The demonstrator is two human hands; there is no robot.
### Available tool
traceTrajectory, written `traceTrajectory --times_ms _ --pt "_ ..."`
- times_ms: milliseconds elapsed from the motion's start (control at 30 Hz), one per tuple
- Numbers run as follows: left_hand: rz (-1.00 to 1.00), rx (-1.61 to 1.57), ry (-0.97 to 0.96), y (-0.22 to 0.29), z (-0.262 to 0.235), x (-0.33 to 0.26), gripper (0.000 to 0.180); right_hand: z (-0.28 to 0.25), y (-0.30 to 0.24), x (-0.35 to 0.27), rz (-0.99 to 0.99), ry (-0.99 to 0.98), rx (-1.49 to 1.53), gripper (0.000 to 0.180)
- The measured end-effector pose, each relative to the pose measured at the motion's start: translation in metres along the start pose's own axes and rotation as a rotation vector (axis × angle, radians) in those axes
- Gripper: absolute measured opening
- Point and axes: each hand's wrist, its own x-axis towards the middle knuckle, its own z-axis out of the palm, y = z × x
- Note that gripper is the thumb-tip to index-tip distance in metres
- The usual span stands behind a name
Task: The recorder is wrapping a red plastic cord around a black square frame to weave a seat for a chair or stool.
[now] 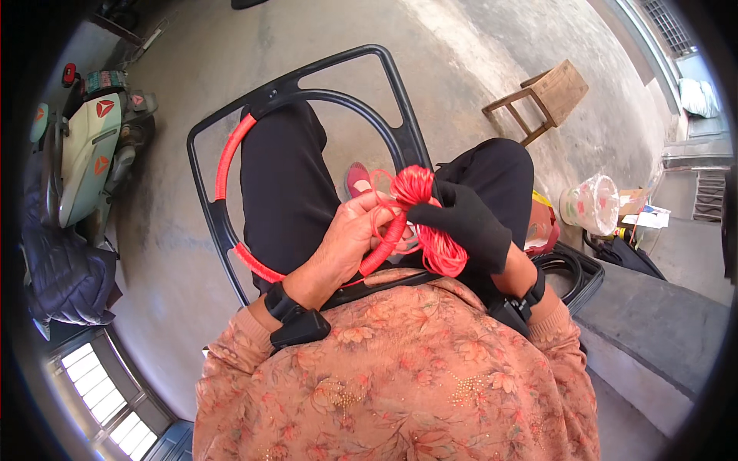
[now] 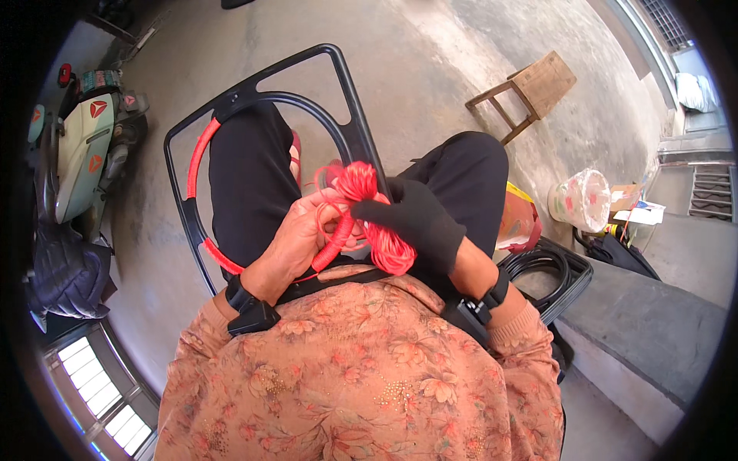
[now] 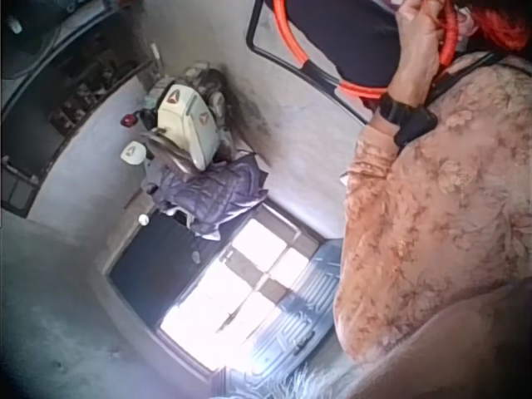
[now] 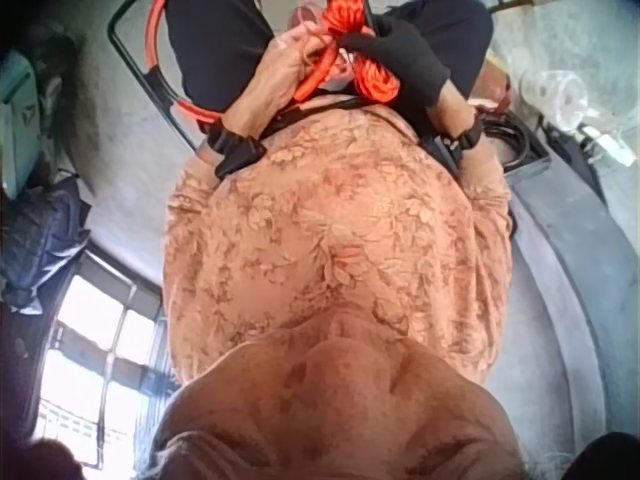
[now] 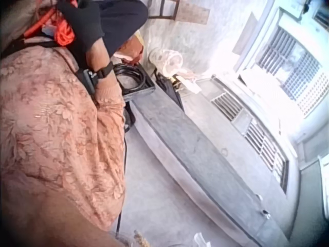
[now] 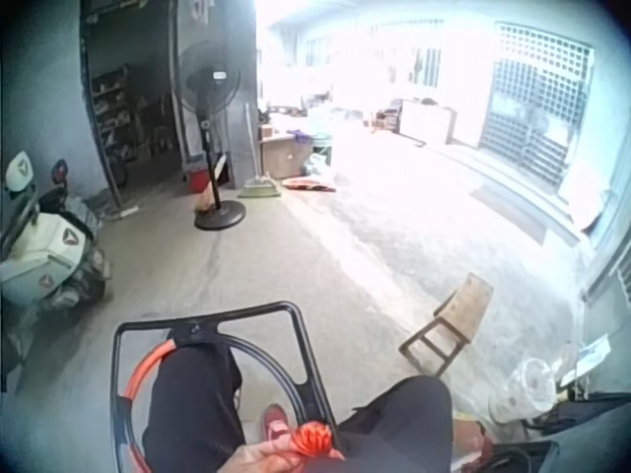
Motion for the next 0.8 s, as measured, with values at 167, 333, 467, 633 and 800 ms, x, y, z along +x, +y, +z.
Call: traceTrajectory --times_ms 167,333,467,633,800 --pt "0.039 0.010 -0.120 -0.002 -0.010 0.004 0.015 0.000 0.032 -0.023 0.138 -0.156 0.143 0.030" --pt "0.033 0.032 0.018 0.000 0.000 0.000 0.012 0.010 0.027 -0.019 0.151 -0.069 0.334 0.029" --pt "0.034 -0.001 -0.005 0.002 -0.002 0.001 0.013 -0.001 0.021 -0.009 0.070 -0.172 0.731 0.032" --pt "-0.011 -0.003 -0.092 0.002 -0.006 0.000 0.017 -0.059 0.051 0.001 -0.237 0.422 1.041 0.026" --pt "-0.043 -0.004 -0.103 -0.001 -0.012 0.003 0.016 -0.122 0.035 -0.035 -0.306 0.047 1.062 0.019"
